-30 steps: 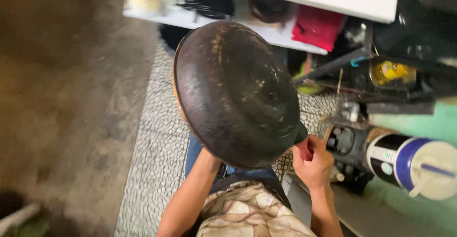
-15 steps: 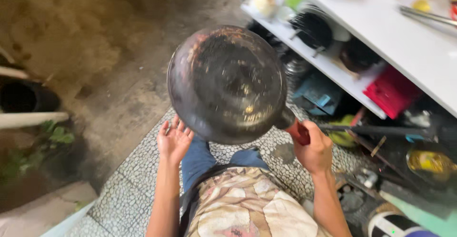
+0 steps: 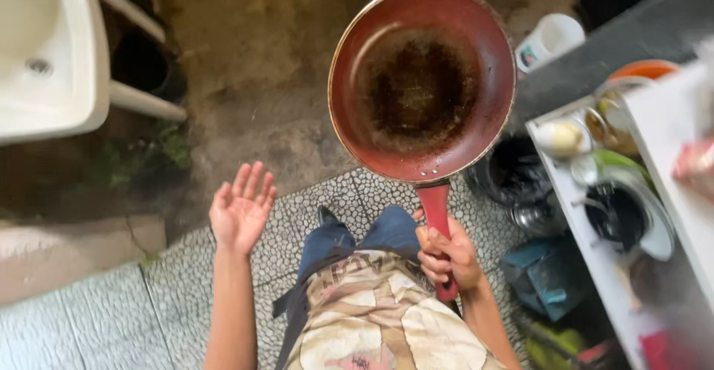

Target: The person washes a frying pan in a sink, rubbing the interior surface with their hand and a sponge under running water before rinsing it and moving it to a container.

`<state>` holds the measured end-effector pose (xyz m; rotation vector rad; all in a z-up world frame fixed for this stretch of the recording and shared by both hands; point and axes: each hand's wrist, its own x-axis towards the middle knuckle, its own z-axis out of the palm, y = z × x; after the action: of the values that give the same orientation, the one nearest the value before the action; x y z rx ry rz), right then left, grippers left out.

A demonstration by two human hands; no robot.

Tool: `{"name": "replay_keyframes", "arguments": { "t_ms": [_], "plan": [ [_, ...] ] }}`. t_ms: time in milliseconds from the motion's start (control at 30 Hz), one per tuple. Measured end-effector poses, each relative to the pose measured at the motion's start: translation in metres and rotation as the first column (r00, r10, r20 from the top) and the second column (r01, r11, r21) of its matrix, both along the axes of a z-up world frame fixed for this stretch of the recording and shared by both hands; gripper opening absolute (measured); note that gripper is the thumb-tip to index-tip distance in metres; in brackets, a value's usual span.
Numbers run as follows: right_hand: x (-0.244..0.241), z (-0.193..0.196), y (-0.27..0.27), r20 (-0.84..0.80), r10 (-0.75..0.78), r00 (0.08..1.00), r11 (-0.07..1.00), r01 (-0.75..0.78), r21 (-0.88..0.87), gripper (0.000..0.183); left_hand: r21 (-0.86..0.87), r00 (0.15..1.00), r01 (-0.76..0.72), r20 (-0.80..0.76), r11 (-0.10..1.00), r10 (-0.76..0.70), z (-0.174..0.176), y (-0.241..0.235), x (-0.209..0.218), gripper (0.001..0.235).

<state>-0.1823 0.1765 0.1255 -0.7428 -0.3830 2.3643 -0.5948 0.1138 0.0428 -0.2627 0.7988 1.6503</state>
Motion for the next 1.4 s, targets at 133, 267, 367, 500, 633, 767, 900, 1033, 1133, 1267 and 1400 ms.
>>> {"name": "replay_keyframes", "arguments": {
  "t_ms": [133,267,367,500,633,767,900,1033,1133,1267,1400],
  "plan": [
    [-0.025,-0.005,0.081,-0.013,0.167,0.986,0.986,-0.167,0.008,0.039,-0.010,0.987,-0.158,-0.039,0.987,0.157,0.004,0.034,-0.026,0.049],
    [-0.050,-0.022,0.179,0.070,0.316,0.946,0.944,-0.321,0.081,0.037,0.033,0.959,-0.273,-0.070,0.961,0.275,-0.020,0.071,-0.025,0.044],
    [-0.072,-0.029,0.254,0.113,0.386,0.916,0.914,-0.396,0.085,0.035,0.076,0.920,-0.383,-0.061,0.921,0.387,-0.038,0.100,-0.010,0.036],
    [-0.118,-0.037,0.334,0.046,0.501,0.864,0.861,-0.503,0.075,0.030,0.031,0.832,-0.554,-0.016,0.832,0.554,-0.044,0.112,0.005,0.035],
    [-0.167,-0.045,0.394,-0.028,0.581,0.814,0.814,-0.580,0.017,0.029,0.014,0.690,-0.723,0.027,0.690,0.723,-0.062,0.103,0.006,0.039],
    [-0.246,-0.072,0.431,-0.081,0.666,0.742,0.742,-0.670,-0.038,0.033,0.060,0.596,-0.803,0.072,0.593,0.799,-0.079,0.101,-0.031,0.045],
    [-0.355,-0.105,0.450,-0.023,0.719,0.694,0.693,-0.719,-0.055,0.036,-0.051,0.552,-0.833,-0.002,0.551,0.834,-0.097,0.124,-0.115,0.041],
    [-0.480,-0.121,0.456,0.198,0.828,0.525,0.539,-0.842,-0.020,0.038,-0.035,0.582,-0.810,-0.165,0.585,0.796,-0.111,0.146,-0.226,0.044],
    [-0.556,-0.108,0.460,0.347,0.854,0.387,0.407,-0.913,0.017,0.039,0.038,0.521,-0.835,-0.271,0.550,0.809,-0.093,0.158,-0.292,0.047],
    [-0.651,-0.092,0.471,0.477,0.863,0.169,0.146,-0.986,0.085,0.041,0.080,0.399,-0.863,-0.497,0.499,0.771,-0.051,0.160,-0.350,0.050],
    [-0.739,-0.092,0.479,0.482,0.876,0.014,-0.022,-0.997,0.070,0.042,-0.020,0.306,-0.914,-0.689,0.405,0.657,-0.019,0.173,-0.390,0.047]
  ]
}}
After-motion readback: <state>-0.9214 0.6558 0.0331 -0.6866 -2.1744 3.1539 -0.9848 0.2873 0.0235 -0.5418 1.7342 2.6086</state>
